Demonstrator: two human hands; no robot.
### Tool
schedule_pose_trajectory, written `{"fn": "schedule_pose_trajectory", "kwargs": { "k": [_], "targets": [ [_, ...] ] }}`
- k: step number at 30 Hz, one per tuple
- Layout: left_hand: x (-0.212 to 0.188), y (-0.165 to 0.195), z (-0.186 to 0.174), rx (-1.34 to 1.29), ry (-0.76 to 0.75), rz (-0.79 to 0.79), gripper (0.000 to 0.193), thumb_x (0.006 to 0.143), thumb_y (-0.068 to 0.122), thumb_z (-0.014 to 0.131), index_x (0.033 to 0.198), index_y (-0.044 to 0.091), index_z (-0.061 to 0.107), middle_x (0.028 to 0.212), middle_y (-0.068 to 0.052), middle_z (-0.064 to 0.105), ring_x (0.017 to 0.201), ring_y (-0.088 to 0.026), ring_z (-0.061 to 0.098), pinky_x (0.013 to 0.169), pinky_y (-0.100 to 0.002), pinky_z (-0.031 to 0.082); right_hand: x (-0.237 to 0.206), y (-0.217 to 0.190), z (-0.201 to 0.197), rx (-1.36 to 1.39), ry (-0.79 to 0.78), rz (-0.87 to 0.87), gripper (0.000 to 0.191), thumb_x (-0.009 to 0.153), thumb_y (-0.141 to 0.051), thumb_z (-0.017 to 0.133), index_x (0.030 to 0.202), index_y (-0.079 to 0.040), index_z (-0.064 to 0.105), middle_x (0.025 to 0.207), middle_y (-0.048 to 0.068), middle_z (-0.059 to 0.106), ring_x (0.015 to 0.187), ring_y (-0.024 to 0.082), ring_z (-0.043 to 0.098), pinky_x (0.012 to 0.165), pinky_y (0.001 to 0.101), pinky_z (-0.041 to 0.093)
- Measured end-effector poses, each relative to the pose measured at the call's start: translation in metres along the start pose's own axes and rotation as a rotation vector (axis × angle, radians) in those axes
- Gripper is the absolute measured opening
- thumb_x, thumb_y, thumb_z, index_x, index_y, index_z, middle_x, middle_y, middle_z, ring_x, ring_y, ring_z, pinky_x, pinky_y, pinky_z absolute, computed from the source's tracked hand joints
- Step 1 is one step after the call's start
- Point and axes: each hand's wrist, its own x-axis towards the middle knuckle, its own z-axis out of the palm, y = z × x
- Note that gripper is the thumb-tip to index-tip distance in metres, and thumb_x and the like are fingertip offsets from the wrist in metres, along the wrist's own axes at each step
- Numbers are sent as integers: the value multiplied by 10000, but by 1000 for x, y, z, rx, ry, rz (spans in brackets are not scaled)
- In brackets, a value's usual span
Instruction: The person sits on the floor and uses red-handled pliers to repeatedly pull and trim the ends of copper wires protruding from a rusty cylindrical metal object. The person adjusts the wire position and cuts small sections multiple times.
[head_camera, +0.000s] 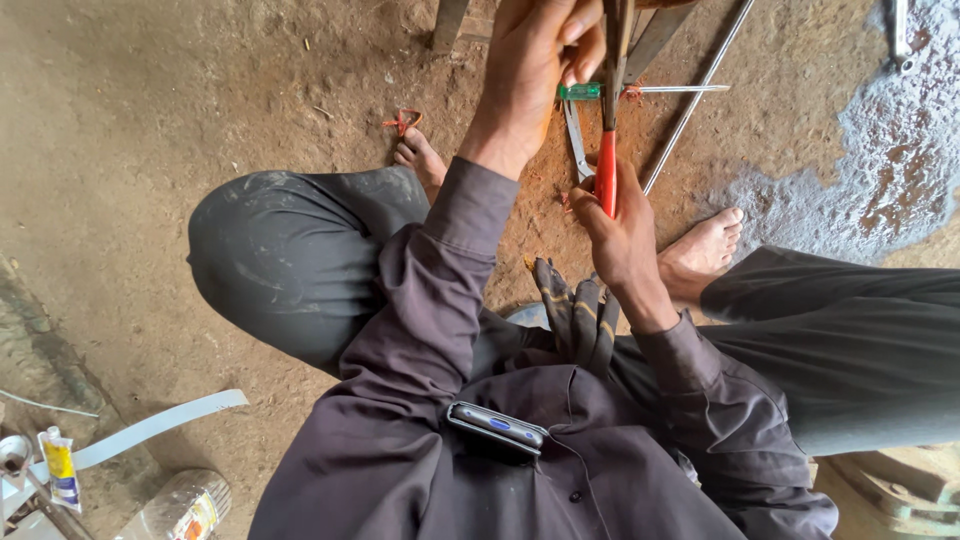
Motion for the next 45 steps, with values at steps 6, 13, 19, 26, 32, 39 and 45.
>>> {"fn": "schedule_pose_trajectory", "kwargs": {
  "k": [6,13,19,26,32,39,45],
  "targets": [
    [-12,2,31,16,81,46,413,1099,518,448,1019,150,618,683,91,458,534,-76,559,449,-234,405,-5,-8,-5,-39,-6,-10,559,906,-259,618,1383,18,526,931,64,676,819,139,630,766,298,512],
    [-3,-14,47,160,229,242,257,1055,333,629,994,85,653,724,0,653,469,-72,597,402,-239,440,-7,-8,1,8,-20,25,570,891,-245,608,1383,24,507,907,85,651,779,146,603,714,309,508],
    [12,-41,59,81,318,276,234,1066,226,656,893,71,622,670,5,612,476,-60,533,458,-226,396,-1,8,-3,55,-24,-7,550,869,-192,553,1364,44,509,983,132,572,799,174,589,722,330,525],
    [21,-56,60,14,401,394,275,1086,209,667,868,46,627,636,24,592,484,-68,556,462,-235,424,-5,12,-4,-54,-2,-37,646,805,-203,568,1403,34,512,1003,99,601,901,194,586,819,338,520],
    [17,-62,55,159,421,471,288,1107,192,710,864,56,635,676,10,597,569,-82,524,538,-239,402,-5,8,-2,-19,-8,-7,771,788,-229,561,1512,4,438,1037,98,604,893,196,579,796,353,518],
    [9,-59,56,893,593,208,233,1005,334,700,943,112,668,686,22,660,435,-61,548,432,-198,419,-7,13,-2,-62,-14,-60,642,888,-292,605,1432,30,491,1149,138,664,1026,214,638,912,362,514],
    [-4,-36,65,1378,376,429,362,1045,399,448,1125,132,678,885,-16,754,508,-118,620,416,-264,461,-8,12,-1,-31,-40,-8,514,963,-308,590,1347,26,525,1090,140,678,956,224,637,850,365,523]
  ]
}}
